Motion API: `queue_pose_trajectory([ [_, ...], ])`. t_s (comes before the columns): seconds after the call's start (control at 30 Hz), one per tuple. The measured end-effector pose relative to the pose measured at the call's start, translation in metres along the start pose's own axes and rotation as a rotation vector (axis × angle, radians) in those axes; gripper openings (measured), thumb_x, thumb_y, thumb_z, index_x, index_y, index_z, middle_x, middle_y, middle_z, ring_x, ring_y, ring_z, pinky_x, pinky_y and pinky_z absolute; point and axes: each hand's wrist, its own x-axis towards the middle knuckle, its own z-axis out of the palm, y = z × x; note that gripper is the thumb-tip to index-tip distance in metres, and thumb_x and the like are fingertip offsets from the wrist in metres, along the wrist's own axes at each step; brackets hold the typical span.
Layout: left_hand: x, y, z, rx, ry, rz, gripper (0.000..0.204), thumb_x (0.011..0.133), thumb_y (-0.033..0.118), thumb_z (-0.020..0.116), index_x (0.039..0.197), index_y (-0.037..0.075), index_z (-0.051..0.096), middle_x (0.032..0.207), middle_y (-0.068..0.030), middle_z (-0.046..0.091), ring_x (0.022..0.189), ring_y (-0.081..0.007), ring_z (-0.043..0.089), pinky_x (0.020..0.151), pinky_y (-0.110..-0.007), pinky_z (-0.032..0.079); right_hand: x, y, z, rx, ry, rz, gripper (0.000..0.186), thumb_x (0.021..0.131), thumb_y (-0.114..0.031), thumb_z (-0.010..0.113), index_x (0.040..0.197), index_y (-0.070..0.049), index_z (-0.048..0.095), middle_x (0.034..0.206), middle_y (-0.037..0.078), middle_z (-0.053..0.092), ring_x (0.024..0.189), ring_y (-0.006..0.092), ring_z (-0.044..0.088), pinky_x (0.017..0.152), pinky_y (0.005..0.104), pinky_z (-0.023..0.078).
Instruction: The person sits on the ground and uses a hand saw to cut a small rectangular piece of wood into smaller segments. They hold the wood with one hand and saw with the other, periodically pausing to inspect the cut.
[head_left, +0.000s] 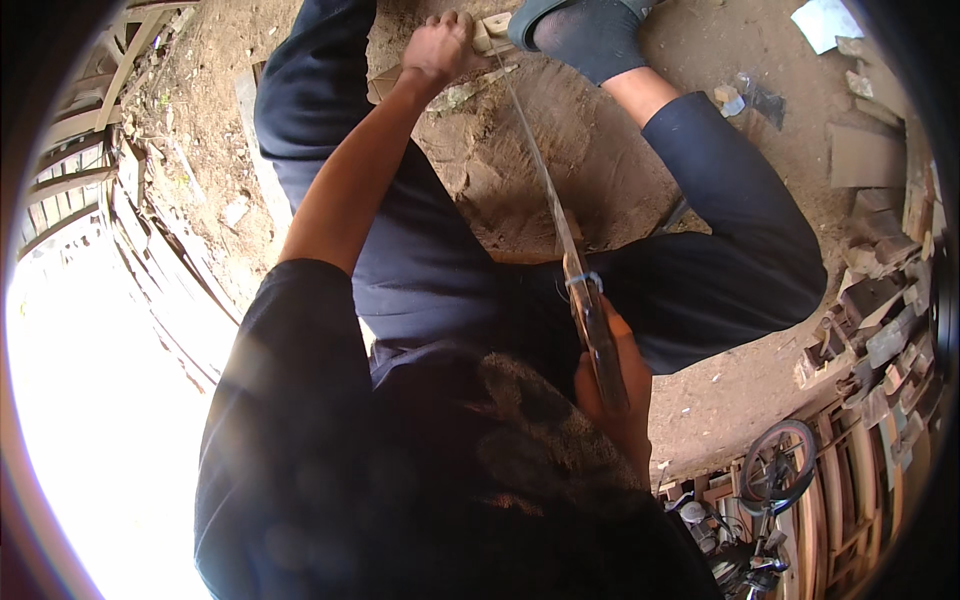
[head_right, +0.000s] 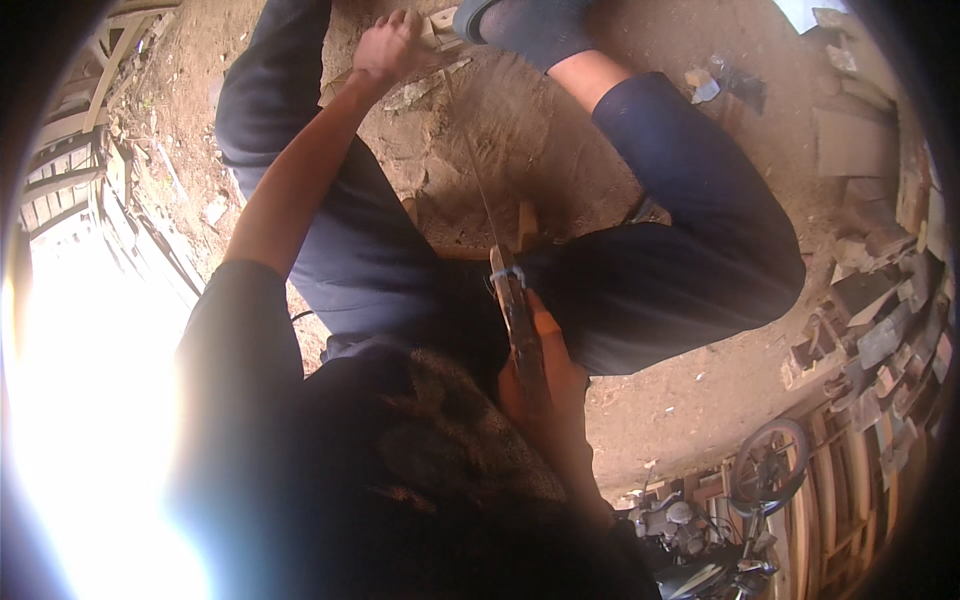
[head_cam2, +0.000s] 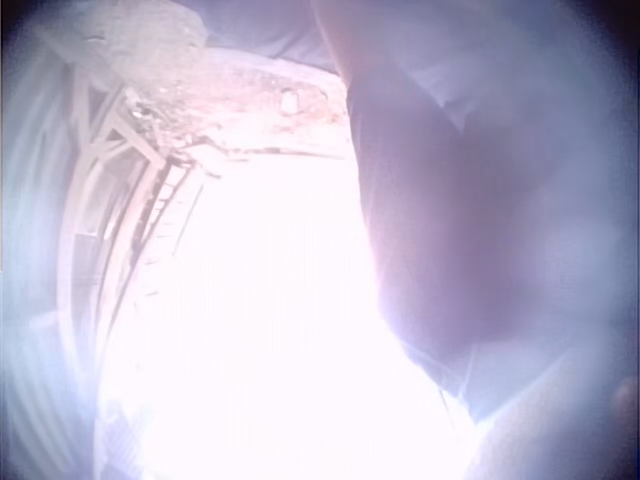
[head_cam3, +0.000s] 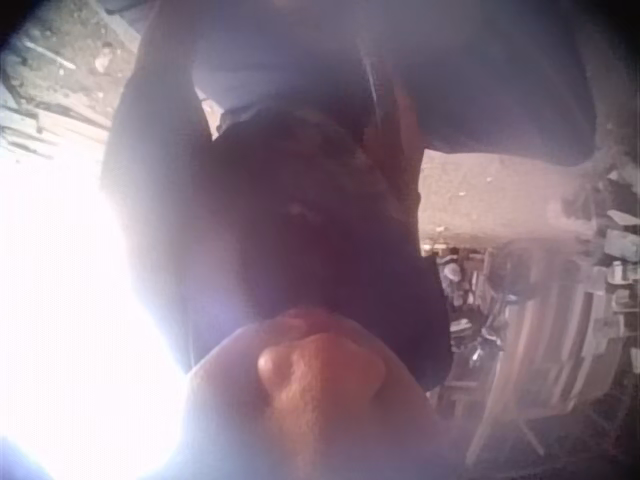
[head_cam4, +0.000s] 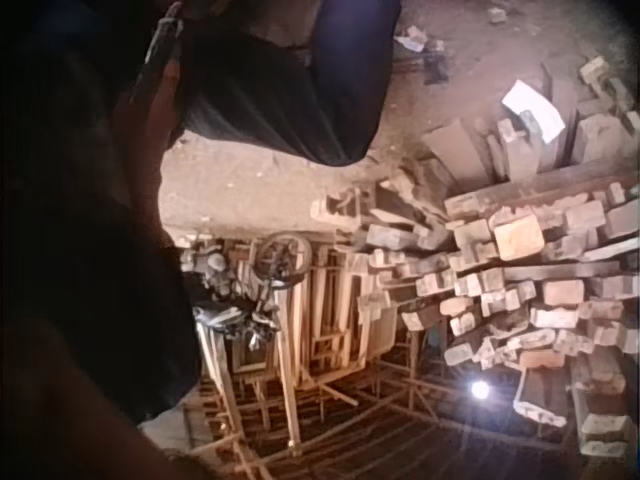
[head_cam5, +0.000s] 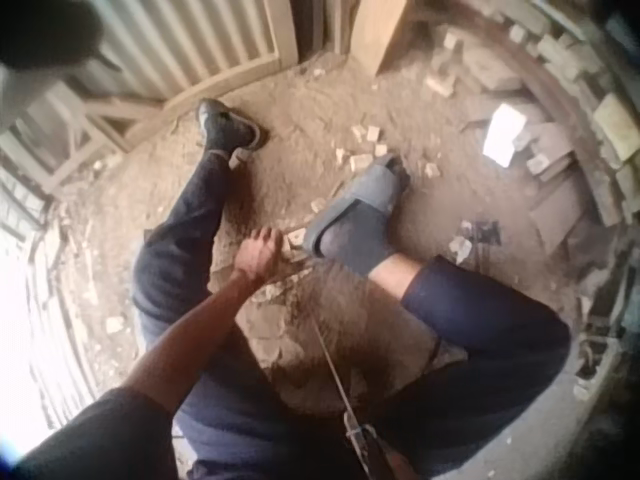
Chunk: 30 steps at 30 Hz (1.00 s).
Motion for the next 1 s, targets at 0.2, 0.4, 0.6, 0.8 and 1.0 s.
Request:
queue_pose_trajectory([
  [0.2,-0.003,-0.015,0.02,-0.015,0.068,0.038,0.08,0.07,0.061,0.072,0.114,-0.001,0.049,0.103,-0.0232,0.06,0.088,-0.0413,0.062,0.074,-0.048,0.052,0.019,-0.003,0.007,-0.004,-0.053,0.155,0.049,0.084,0.0,0.053,0.133,0.0,0.048,0.114,0.026,0.063,0.102,0.0413,0.063,0.081,0.0387,0.053],
  [0.4,-0.002,0.008,-0.018,-0.069,-0.025,0.047,0.077,0.073,0.049,0.074,0.121,-0.003,0.042,0.103,-0.0242,0.06,0.089,-0.0414,0.063,0.072,-0.05,0.052,0.015,-0.005,0.006,0.008,-0.017,0.102,0.048,0.085,0.0,0.051,0.133,0.0,0.048,0.113,0.026,0.063,0.102,0.0418,0.063,0.082,0.0397,0.053],
  [0.6,-0.001,-0.029,0.039,0.062,0.032,0.08,0.07,0.073,0.04,0.073,0.121,-0.002,0.042,0.1,-0.0245,0.062,0.084,-0.0401,0.065,0.066,-0.048,0.054,0.01,-0.002,-0.001,-0.046,-0.011,-0.007,0.052,0.083,0.001,0.052,0.135,-0.001,0.046,0.108,0.027,0.064,0.101,0.0435,0.063,0.081,0.0419,0.052],
  [0.8,0.004,-0.004,0.005,-0.03,-0.121,0.001,0.07,0.077,0.047,0.072,0.121,0.001,0.043,0.099,-0.0261,0.062,0.079,-0.0411,0.066,0.064,-0.049,0.054,0.035,-0.02,0.004,-0.033,-0.124,0.306,0.055,0.082,0.001,0.05,0.136,-0.002,0.045,0.103,0.026,0.065,0.094,0.0417,0.066,0.077,0.0414,0.054],
  [1.0,-0.003,-0.008,0.001,-0.059,0.028,0.057,0.084,0.066,0.065,0.074,0.115,0.0,0.049,0.102,-0.0243,0.063,0.081,-0.0415,0.066,0.068,-0.048,0.054,0.01,-0.004,0.002,0.058,-0.005,0.077,0.055,0.081,-0.002,0.053,0.136,-0.004,0.046,0.092,0.025,0.065,0.079,0.0416,0.067,0.066,0.0412,0.053],
])
